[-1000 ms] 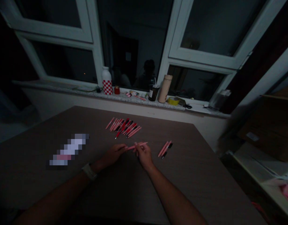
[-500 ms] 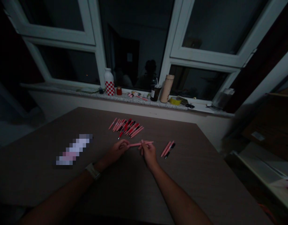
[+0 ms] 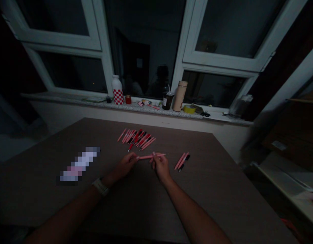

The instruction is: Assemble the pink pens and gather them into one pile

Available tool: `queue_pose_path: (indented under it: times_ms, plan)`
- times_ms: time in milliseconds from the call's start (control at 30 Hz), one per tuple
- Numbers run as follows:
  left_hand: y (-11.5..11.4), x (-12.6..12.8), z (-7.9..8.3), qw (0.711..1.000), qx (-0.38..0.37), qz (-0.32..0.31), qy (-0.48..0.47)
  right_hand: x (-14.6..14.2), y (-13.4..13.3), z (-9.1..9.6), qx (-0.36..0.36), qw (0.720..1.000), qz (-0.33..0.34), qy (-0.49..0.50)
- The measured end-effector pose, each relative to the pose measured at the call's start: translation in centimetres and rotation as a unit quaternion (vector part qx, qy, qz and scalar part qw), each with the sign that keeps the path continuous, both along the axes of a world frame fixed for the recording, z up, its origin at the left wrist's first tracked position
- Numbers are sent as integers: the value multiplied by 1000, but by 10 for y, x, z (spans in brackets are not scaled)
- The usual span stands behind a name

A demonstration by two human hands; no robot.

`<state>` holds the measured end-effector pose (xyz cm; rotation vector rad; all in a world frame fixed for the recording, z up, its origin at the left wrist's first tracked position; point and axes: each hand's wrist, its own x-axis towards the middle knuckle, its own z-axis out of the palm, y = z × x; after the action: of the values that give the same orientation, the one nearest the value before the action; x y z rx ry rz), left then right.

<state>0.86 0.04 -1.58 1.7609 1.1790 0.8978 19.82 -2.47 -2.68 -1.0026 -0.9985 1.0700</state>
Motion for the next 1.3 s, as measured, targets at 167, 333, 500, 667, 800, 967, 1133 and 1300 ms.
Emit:
queue_pose_path:
  times_ms: [167, 333, 500, 667, 800, 967, 1133, 1300]
  plan:
    - [-2, 1, 4, 1000, 7, 6, 5, 1, 1, -2, 5, 1000, 9, 15]
    - [-3, 0, 5, 1000, -3, 5, 6, 0, 1, -3, -2, 1000, 6, 19]
    - [1, -1, 0, 1000, 2, 11, 24, -1, 1, -2, -2, 1000, 11, 19]
    - [2, -2, -3, 999, -4, 19, 38, -2, 0, -1, 3, 999, 38, 19]
    - [1, -1, 0, 1000, -12, 20, 19, -3, -1, 0, -1, 998, 52, 27]
    - [0, -1, 3, 1000, -12, 5, -24, -2, 0, 0, 4, 999, 27, 37]
    - [-1, 0, 3, 999, -16, -3, -34, -2, 2, -3, -7, 1000, 14, 9]
    - [-3, 1, 7, 1000, -14, 15, 7, -1, 0, -1, -23, 1000, 11, -6]
